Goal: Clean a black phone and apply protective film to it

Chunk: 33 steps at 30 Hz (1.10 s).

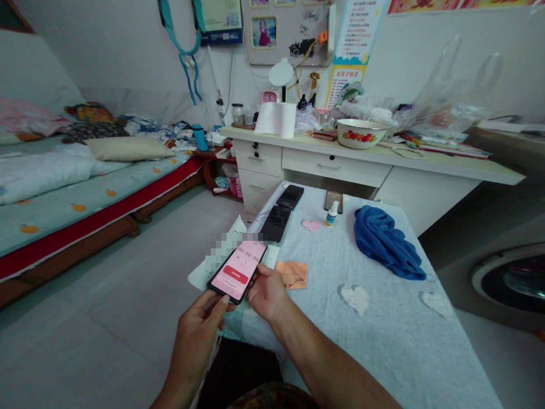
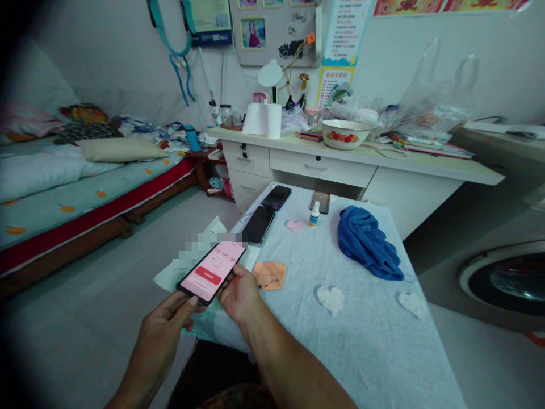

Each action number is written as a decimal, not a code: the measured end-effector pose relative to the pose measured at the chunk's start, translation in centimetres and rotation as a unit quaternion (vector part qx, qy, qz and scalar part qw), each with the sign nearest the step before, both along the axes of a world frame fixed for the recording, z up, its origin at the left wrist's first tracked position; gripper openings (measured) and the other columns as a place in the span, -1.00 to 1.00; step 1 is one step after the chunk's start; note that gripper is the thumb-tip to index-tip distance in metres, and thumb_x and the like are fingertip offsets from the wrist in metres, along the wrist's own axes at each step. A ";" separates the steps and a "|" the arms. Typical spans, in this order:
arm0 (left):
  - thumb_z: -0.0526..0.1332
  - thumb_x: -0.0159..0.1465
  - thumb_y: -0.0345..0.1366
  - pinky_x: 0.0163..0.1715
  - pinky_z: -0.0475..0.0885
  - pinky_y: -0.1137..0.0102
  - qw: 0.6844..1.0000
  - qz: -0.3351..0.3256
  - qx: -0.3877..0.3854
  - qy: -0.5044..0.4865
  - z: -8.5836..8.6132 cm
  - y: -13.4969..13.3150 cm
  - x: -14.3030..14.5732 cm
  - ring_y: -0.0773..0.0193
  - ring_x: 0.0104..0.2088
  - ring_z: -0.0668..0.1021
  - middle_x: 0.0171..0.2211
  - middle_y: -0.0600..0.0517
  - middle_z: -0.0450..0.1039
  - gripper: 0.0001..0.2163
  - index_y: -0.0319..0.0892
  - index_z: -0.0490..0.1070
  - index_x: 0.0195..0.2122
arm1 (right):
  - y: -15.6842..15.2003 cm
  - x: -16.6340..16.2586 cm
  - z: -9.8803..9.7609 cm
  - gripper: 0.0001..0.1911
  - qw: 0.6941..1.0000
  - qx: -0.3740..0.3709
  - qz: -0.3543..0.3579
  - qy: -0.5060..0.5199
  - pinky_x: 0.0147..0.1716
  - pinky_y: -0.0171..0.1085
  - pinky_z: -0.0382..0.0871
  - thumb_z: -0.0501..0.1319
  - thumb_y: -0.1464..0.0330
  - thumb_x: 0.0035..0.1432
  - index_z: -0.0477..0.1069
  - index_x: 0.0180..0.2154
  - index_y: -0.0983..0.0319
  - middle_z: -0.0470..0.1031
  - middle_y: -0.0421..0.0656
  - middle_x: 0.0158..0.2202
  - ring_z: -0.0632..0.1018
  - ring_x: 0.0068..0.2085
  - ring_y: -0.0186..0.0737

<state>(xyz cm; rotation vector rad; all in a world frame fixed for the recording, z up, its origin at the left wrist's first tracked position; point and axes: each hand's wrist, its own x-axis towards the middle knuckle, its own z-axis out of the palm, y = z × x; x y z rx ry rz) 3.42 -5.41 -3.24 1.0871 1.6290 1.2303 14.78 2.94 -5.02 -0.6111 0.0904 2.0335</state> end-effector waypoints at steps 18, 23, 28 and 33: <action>0.20 0.14 -0.04 -0.33 0.50 0.38 1.000 0.008 0.016 0.023 1.1 -0.4 0.5 0.18 -0.37 0.60 -0.29 0.00 0.57 -0.64 -0.22 0.41 -0.17 | 2.6 4.1 2.4 -0.77 0.959 0.143 0.094 -0.225 -0.22 -0.24 0.37 0.05 0.57 -0.05 0.40 -0.31 0.36 0.55 -0.04 -0.40 0.55 -0.39 -0.26; 0.14 0.20 -0.06 -0.31 0.46 0.44 0.969 0.008 0.052 0.241 0.2 -0.7 -0.8 0.18 -0.30 0.60 -0.25 0.03 0.57 -0.68 -0.17 0.44 -0.16 | 4.1 4.5 2.0 -0.76 0.939 0.116 0.130 -0.298 -0.41 -0.29 0.35 0.10 0.39 0.05 0.34 -0.19 0.28 0.49 -0.16 -0.51 0.51 -0.50 -0.29; 0.10 0.24 -0.11 -0.34 0.45 0.48 0.923 -0.005 0.102 0.370 -1.1 -1.2 -2.2 0.23 -0.34 0.61 -0.27 0.06 0.57 -0.70 -0.13 0.42 -0.10 | 5.4 4.7 2.0 -0.84 0.927 0.126 0.146 -0.321 -0.52 -0.32 0.32 0.07 0.39 0.06 0.36 -0.30 0.31 0.42 -0.20 -0.54 0.47 -0.56 -0.30; 0.07 0.27 -0.19 -0.21 0.45 0.41 0.842 0.000 0.200 0.502 -2.4 -1.1 -2.9 0.20 -0.25 0.60 -0.14 -0.04 0.54 -0.71 -0.16 0.40 -0.06 | 6.3 4.6 1.8 -0.87 0.926 0.120 0.130 -0.335 -0.57 -0.34 0.29 0.02 0.45 0.04 0.32 -0.39 0.32 0.36 -0.21 -0.58 0.41 -0.59 -0.33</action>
